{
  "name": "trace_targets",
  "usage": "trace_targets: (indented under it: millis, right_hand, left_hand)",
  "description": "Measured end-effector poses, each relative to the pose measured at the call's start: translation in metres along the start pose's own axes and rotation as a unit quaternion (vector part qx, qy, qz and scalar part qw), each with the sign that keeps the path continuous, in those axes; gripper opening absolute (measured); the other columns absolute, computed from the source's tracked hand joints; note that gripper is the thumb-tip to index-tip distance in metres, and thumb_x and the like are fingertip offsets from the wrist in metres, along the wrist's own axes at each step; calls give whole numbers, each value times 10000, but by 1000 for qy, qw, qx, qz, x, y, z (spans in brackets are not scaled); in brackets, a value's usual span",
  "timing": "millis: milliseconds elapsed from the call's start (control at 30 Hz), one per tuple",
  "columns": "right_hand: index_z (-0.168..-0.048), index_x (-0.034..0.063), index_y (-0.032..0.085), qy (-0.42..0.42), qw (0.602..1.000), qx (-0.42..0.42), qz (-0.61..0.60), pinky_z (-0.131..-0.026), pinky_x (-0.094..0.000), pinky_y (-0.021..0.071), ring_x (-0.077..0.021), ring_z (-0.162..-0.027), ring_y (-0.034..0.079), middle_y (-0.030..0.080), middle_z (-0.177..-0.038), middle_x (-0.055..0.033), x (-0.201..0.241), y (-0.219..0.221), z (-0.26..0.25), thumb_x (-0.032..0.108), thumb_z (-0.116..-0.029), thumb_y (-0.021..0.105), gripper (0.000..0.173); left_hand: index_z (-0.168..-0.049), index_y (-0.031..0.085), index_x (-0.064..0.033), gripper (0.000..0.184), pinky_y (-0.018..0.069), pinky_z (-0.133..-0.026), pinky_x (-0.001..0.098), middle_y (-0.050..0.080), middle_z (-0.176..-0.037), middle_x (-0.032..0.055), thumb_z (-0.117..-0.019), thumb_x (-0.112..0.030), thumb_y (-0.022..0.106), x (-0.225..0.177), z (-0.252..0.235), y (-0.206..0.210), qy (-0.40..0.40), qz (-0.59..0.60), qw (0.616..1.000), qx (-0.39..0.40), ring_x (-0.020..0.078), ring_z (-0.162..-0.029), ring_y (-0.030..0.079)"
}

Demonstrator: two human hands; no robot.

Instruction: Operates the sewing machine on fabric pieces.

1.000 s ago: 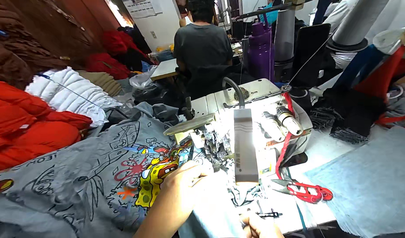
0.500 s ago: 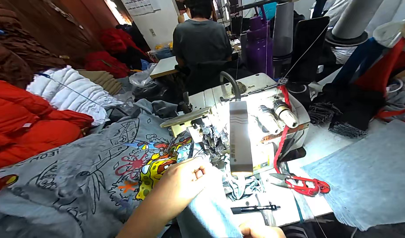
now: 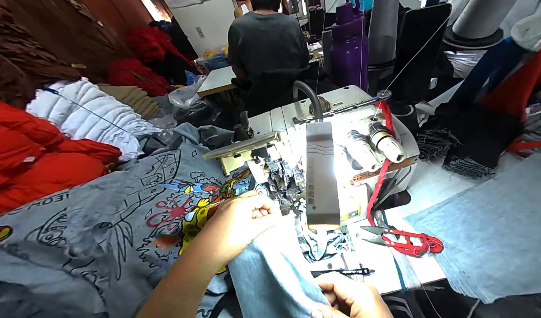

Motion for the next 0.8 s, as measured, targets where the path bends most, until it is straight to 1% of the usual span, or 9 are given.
trace_targets:
  millis: [67, 133, 233, 333, 500, 533, 600, 667, 800]
  right_hand:
    - [-1127, -89, 689, -7, 1000, -7, -4, -720, -219, 541, -56, -730, 658, 726, -856, -104, 1, -1, -2, 43, -945, 652, 229]
    - [-1131, -87, 687, -10, 1000, -14, -11, -708, -197, 531, -28, -720, 642, 722, -853, -83, 1, -3, -5, 47, -937, 662, 237]
    - [-1130, -87, 688, -8, 1000, -21, -10, -700, -185, 519, -20, -711, 625, 709, -832, -73, 2, -5, -9, 44, -928, 665, 242]
    - [-1131, -84, 689, -5, 1000, -20, -13, -692, -178, 515, -15, -703, 619, 704, -825, -67, 2, -6, -10, 43, -927, 666, 242]
    - [-1144, -82, 685, -4, 1000, -19, -20, -692, -174, 519, -5, -711, 625, 715, -841, -63, 0, -5, -7, 45, -930, 662, 249]
    - [-1154, -82, 683, -10, 1000, -14, -16, -699, -188, 528, -20, -713, 637, 720, -845, -76, 0, -4, -6, 42, -937, 655, 252]
    - [-1206, -84, 670, -13, 1000, 1, -3, -703, -240, 540, -69, -712, 652, 725, -848, -103, 1, -2, -4, 46, -953, 644, 285]
    - [-1268, -87, 645, -11, 1000, 8, 16, -682, -271, 541, -102, -684, 652, 723, -822, -109, 0, 0, -3, 53, -950, 647, 347]
    - [-1306, -78, 619, 22, 1000, 20, 6, -656, -254, 526, -76, -666, 625, 708, -808, -77, -7, 0, -5, 61, -932, 671, 402]
  left_hand:
    - [-813, 720, -73, 113, 503, -719, 310, 641, -844, 25, -805, -2, 808, -1, -2, 0, 21, -7, 1000, -11, 110, -760, 608]
    - [-803, 713, -72, 124, 501, -723, 321, 649, -861, 27, -804, 5, 810, -1, -4, -1, 13, -5, 1000, -13, 114, -763, 605]
    - [-792, 706, -62, 136, 519, -734, 298, 654, -906, 38, -810, 31, 803, 0, -7, -1, -10, 19, 1000, -6, 103, -778, 616]
    - [-763, 684, -73, 165, 490, -695, 257, 631, -866, 19, -802, 43, 795, 0, -6, -1, 2, 34, 999, -12, 80, -738, 580]
    - [-766, 692, -75, 176, 485, -694, 248, 629, -865, 12, -784, 72, 787, 2, -5, -2, 14, 44, 999, -13, 73, -747, 580]
    - [-747, 685, -92, 197, 493, -703, 233, 643, -863, -2, -773, 76, 783, 3, -5, -3, 15, 52, 998, -10, 59, -762, 592]
    - [-738, 679, -99, 210, 502, -676, 207, 641, -857, -11, -776, 80, 781, 3, -6, -3, 7, 62, 998, -2, 46, -743, 599]
    - [-754, 686, -80, 189, 484, -661, 221, 633, -854, -5, -777, 79, 784, 2, -6, -3, 10, 51, 999, -3, 54, -721, 580]
    - [-750, 667, -94, 196, 479, -665, 234, 624, -849, -4, -787, 63, 779, 0, -5, -3, 1, 44, 999, 2, 59, -728, 578]
Point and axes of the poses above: each hand's wrist, its own z-axis away from the middle knuckle, its own y-axis out of the palm, x = y × z, the point moved 6 cm from there along -z, towards the middle knuckle
